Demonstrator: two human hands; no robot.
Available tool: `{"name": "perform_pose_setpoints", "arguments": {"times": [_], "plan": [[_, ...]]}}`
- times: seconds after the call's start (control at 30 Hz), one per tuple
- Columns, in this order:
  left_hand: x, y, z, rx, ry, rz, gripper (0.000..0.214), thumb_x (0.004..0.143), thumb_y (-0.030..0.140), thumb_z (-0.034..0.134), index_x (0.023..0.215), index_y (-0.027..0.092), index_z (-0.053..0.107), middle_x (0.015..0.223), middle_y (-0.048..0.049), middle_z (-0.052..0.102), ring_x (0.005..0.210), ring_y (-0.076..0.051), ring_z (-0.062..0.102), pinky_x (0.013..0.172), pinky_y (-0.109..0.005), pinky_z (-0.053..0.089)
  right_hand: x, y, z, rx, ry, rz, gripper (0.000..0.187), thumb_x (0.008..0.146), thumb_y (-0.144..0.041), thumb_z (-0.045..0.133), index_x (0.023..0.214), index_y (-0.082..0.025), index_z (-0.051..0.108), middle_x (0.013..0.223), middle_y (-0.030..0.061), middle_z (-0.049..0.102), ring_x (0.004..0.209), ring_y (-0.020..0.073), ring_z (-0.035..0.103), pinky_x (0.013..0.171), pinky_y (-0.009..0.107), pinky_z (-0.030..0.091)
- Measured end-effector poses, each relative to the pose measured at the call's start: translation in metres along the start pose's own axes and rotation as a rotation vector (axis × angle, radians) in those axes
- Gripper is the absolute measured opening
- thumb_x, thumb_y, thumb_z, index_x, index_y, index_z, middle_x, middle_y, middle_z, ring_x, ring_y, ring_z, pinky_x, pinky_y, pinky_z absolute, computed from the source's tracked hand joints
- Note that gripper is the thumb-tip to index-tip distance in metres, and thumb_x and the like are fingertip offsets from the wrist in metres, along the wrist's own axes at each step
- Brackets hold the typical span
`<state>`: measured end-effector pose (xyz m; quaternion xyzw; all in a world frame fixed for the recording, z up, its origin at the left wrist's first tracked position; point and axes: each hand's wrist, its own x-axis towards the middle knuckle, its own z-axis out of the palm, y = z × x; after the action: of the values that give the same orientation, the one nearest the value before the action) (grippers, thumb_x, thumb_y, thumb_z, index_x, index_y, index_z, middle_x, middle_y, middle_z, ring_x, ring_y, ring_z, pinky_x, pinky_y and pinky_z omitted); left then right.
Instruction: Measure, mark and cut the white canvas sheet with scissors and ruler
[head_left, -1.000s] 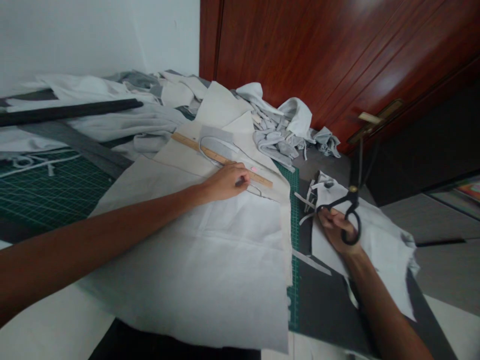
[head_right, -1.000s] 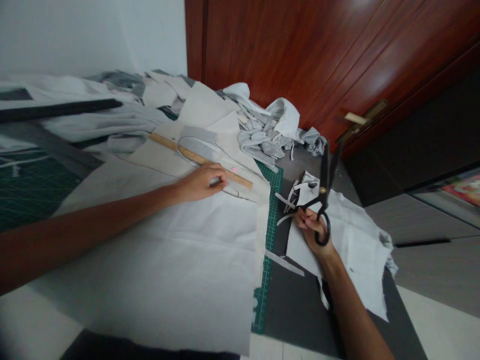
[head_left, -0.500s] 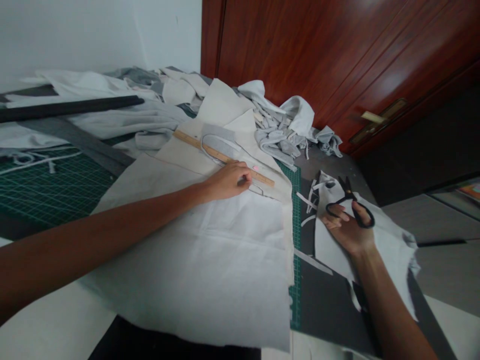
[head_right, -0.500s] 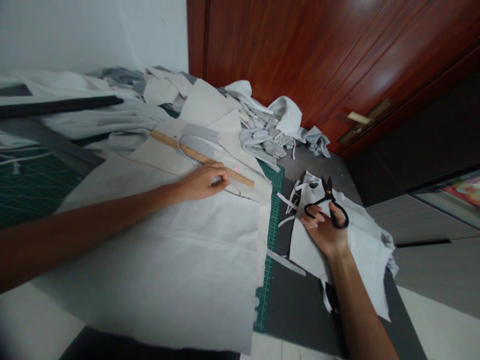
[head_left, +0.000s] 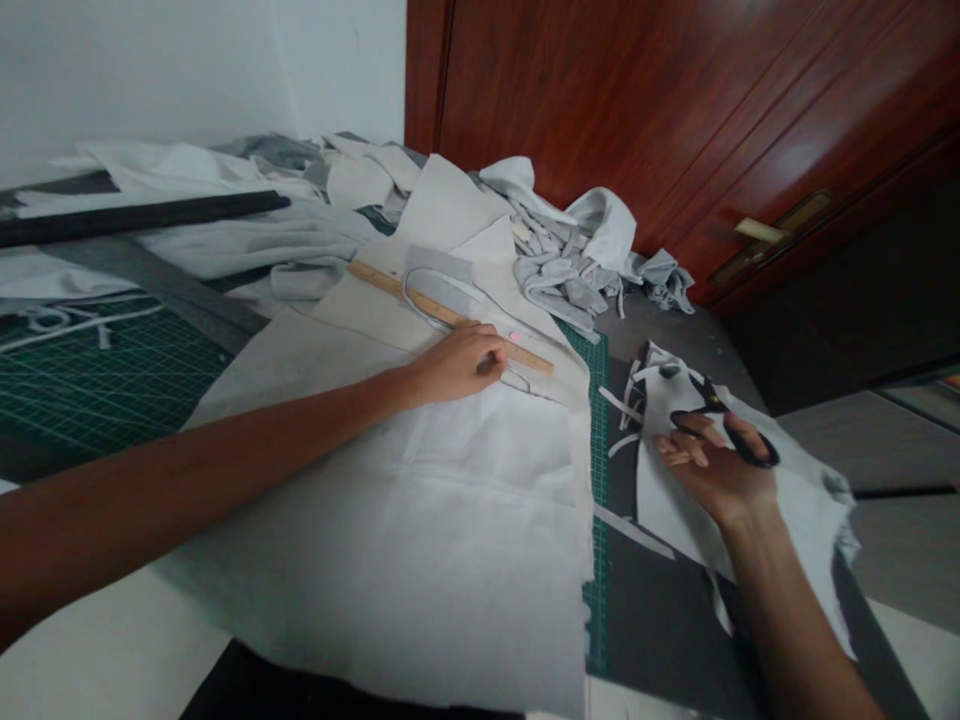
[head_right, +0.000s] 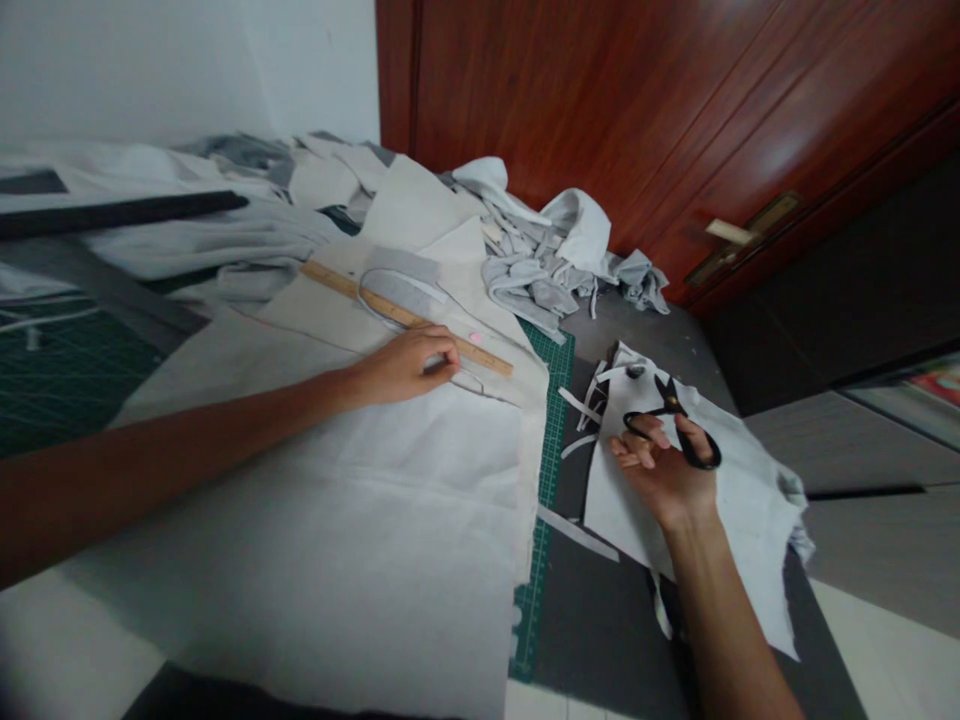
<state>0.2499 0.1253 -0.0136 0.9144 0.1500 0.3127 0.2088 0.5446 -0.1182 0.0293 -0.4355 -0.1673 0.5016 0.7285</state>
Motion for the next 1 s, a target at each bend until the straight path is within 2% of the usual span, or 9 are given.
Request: {"name": "perform_pose_setpoints", "arguments": {"times": [0.13, 0.3, 0.5, 0.77, 1.0], "plan": [[0.000, -0.001, 0.000, 0.011, -0.009, 0.007, 0.009, 0.089, 0.017, 0.057, 0.081, 0.019, 0.062, 0.090, -0.0056, 0.067, 0.092, -0.022, 0.063, 0.089, -0.035, 0.046, 0.000, 0.001, -0.001, -0.027, 0.003, 0.026, 0.025, 0.079, -0.034, 0.074, 0.078, -0.026, 0.051, 0.060, -0.0089, 0.044, 0.044, 0.0093, 0.034, 0.068, 0.038, 0.055], [0.000, -0.002, 0.000, 0.009, -0.004, 0.023, 0.008, 0.089, 0.017, 0.058, 0.082, 0.019, 0.062, 0.090, -0.0049, 0.067, 0.092, -0.022, 0.063, 0.089, -0.034, 0.046, -0.002, 0.000, 0.001, -0.166, -0.033, 0.050, 0.028, 0.082, -0.047, 0.071, 0.077, -0.026, 0.053, 0.059, -0.0086, 0.041, 0.041, 0.0097, 0.030, 0.074, 0.041, 0.057], [-0.001, -0.001, -0.001, 0.001, -0.011, 0.013, 0.008, 0.088, 0.017, 0.057, 0.082, 0.019, 0.062, 0.091, -0.0053, 0.067, 0.093, -0.022, 0.064, 0.090, -0.035, 0.046, -0.003, 0.009, 0.007, -0.080, 0.023, 0.125, 0.026, 0.082, -0.042, 0.071, 0.077, -0.025, 0.052, 0.059, -0.0080, 0.042, 0.041, 0.0093, 0.029, 0.063, 0.039, 0.053], [0.000, -0.002, 0.000, -0.010, -0.006, 0.006, 0.008, 0.088, 0.017, 0.057, 0.081, 0.019, 0.062, 0.091, -0.0046, 0.067, 0.092, -0.021, 0.063, 0.088, -0.034, 0.046, 0.001, 0.012, 0.004, -0.082, -0.018, 0.146, 0.027, 0.084, -0.040, 0.072, 0.076, -0.025, 0.052, 0.058, -0.0086, 0.042, 0.039, 0.0088, 0.029, 0.059, 0.036, 0.051], [0.000, 0.000, -0.001, -0.007, -0.009, 0.011, 0.009, 0.088, 0.017, 0.056, 0.082, 0.019, 0.062, 0.090, -0.0052, 0.068, 0.092, -0.022, 0.063, 0.089, -0.036, 0.045, 0.011, 0.012, -0.006, -0.139, -0.069, 0.141, 0.035, 0.083, -0.043, 0.078, 0.074, -0.025, 0.050, 0.054, -0.0116, 0.039, 0.035, 0.0060, 0.020, 0.055, 0.033, 0.051]]}}
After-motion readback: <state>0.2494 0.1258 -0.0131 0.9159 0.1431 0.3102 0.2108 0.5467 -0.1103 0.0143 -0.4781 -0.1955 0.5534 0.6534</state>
